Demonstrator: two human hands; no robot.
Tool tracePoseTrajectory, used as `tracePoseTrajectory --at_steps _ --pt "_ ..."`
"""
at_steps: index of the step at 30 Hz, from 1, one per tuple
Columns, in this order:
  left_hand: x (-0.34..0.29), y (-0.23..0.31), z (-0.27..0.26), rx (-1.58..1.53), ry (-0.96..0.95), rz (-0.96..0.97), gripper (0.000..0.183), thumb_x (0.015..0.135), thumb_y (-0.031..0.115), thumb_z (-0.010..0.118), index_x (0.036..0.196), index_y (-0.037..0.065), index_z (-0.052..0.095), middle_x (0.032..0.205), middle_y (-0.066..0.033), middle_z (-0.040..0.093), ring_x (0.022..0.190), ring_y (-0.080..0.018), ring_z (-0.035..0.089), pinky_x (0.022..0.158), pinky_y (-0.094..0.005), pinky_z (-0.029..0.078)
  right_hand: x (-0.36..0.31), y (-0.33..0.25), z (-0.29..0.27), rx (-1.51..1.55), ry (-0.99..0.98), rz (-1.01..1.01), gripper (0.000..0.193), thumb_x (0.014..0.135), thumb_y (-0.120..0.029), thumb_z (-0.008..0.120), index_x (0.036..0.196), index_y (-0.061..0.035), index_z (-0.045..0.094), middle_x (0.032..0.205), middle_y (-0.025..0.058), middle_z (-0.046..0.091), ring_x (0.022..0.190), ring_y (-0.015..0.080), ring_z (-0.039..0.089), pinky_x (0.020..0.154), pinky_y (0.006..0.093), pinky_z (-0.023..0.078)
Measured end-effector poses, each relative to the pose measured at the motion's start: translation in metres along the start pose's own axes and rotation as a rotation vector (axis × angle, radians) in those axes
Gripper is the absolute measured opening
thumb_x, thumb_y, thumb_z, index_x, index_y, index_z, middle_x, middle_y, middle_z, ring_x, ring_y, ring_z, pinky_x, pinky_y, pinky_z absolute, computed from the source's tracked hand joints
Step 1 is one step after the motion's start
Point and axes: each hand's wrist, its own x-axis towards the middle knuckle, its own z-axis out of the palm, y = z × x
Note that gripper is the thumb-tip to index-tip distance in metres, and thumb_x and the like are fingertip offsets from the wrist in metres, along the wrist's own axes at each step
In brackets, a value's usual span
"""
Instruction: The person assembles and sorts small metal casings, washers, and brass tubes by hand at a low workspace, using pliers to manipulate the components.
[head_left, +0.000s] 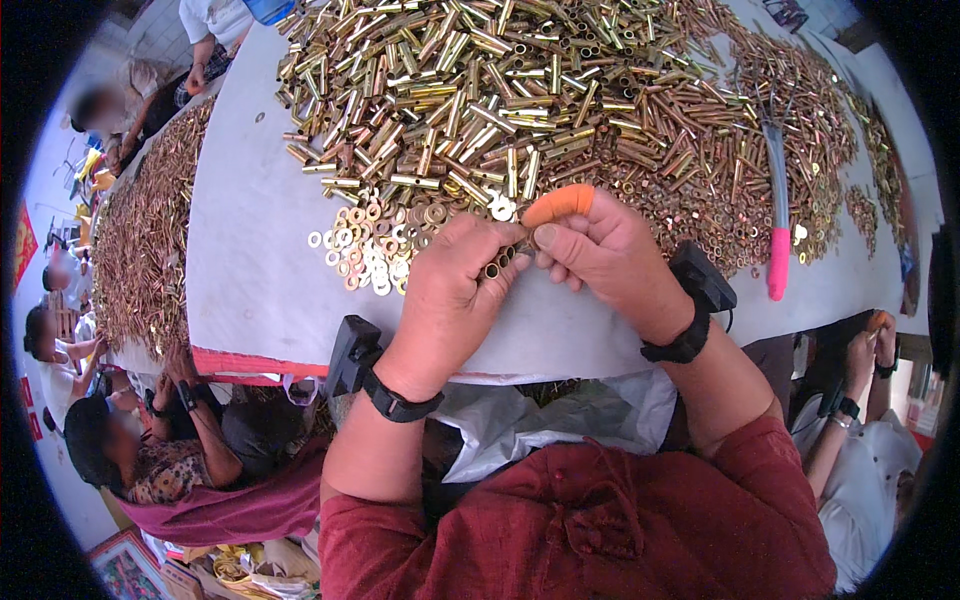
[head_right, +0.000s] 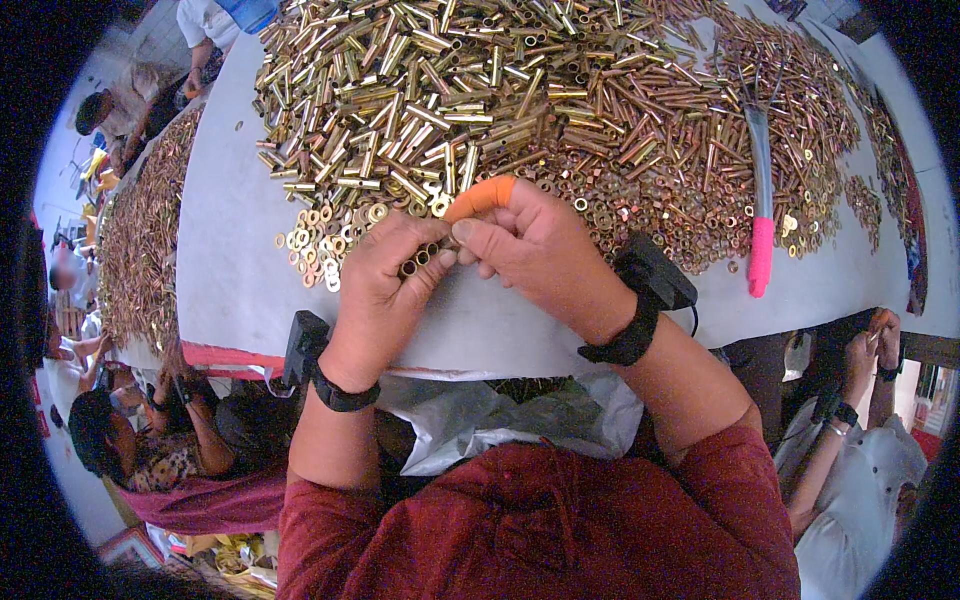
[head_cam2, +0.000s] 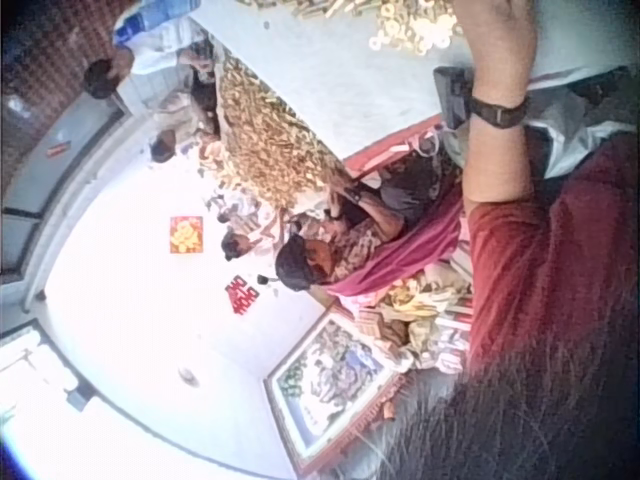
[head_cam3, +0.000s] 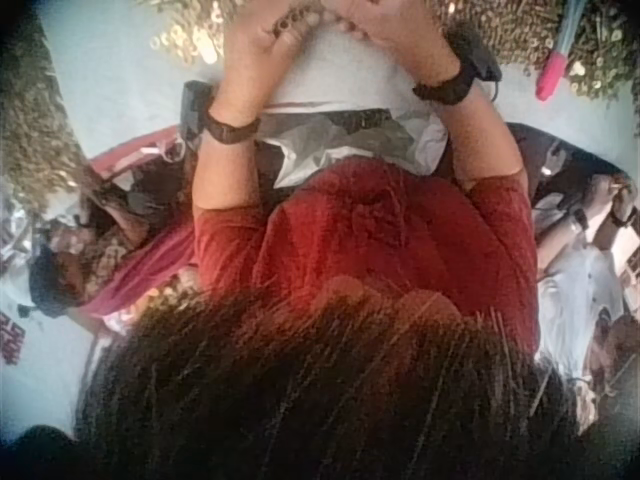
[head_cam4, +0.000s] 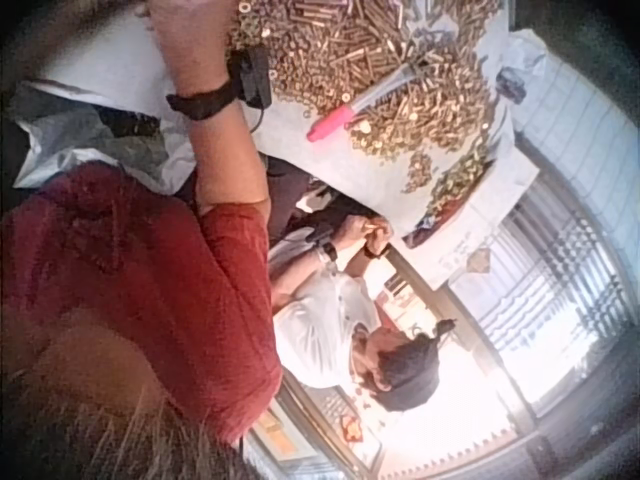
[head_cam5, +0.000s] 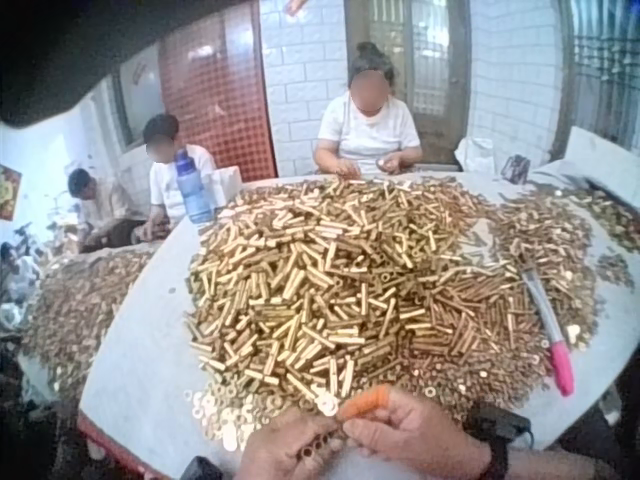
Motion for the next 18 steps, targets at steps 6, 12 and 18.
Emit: tracePoseTrajectory --at_steps 6,12,18 --pt "0.002 -0.004 -0.003 -0.076 0.028 0.061 0.021 0.078 0.002 0.072 0.098 0.003 0.065 0.084 -0.013 0.062 0.079 -0.0309 0.061 0.069 -0.0349 0.049 0.0 -0.003 0.002 0.099 -0.023 0.019 0.017 0.096 -0.016 0.06 0.11 -0.0063 0.061 0.085 -0.003 0.06 0.069 0.0033 0.054 0.062 0.0168 0.044" --pt "0.0 -0.005 -0.003 -0.197 0.01 -0.066 0.017 0.083 0.005 0.069 0.099 0.002 0.064 0.088 -0.013 0.065 0.082 -0.028 0.064 0.073 -0.0323 0.05 0.002 0.006 0.006 -0.362 0.132 -0.343 0.018 0.094 -0.018 0.061 0.106 -0.0055 0.064 0.087 0.0028 0.065 0.076 0.0135 0.06 0.067 0.0274 0.049" --pt "-0.006 -0.002 -0.004 -0.317 0.034 -0.254 0.012 0.089 0.008 0.066 0.099 0.001 0.063 0.089 -0.0086 0.066 0.08 -0.0182 0.063 0.074 -0.0291 0.049 -0.001 -0.005 0.003 -0.791 0.143 -0.508 0.02 0.086 -0.017 0.064 0.103 -0.006 0.066 0.089 0.0153 0.066 0.08 0.0303 0.065 0.068 0.0354 0.051"
